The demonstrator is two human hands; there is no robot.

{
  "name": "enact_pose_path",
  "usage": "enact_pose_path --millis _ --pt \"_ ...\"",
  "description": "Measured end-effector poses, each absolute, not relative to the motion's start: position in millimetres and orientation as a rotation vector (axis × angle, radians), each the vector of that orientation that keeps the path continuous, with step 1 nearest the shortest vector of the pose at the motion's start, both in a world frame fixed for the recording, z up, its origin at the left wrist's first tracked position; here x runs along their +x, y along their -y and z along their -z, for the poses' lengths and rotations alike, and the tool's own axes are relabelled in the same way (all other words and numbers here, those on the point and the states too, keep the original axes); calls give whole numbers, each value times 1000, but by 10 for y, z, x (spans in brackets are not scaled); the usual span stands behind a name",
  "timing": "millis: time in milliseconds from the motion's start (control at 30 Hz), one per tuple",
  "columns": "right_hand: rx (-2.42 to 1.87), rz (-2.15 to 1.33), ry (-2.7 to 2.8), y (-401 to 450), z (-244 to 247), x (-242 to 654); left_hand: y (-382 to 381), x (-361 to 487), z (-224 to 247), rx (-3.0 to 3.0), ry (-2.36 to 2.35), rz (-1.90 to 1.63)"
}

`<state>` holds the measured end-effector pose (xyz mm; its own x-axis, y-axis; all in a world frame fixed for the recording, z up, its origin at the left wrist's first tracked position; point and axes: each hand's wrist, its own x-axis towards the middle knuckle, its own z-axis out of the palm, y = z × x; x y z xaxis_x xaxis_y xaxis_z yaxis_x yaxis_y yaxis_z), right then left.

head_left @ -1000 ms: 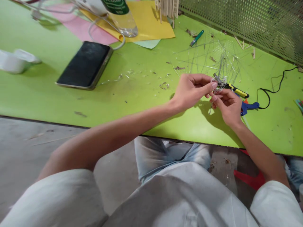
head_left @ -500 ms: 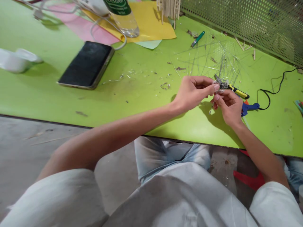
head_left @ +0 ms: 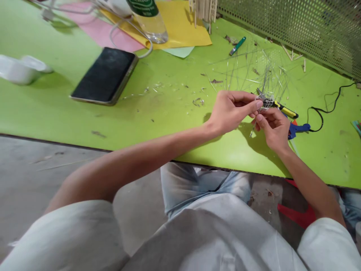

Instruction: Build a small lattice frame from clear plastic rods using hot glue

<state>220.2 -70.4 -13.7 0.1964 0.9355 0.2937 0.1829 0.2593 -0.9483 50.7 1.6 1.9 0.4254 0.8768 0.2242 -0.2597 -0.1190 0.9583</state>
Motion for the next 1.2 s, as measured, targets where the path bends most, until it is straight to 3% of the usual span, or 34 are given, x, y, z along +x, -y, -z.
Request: enact_pose_path --millis 467,667,1200 --pt "-1189 -753 1298 718 123 2203 -103 489 -2 1315 -525 -1002" --pt "-1262 -567 1483 751 109 2301 -325 332 -53 1443 -404 -840" --pt "-1130 -28 1814 750 37 2387 -278 366 -23 1470 -382 -924"
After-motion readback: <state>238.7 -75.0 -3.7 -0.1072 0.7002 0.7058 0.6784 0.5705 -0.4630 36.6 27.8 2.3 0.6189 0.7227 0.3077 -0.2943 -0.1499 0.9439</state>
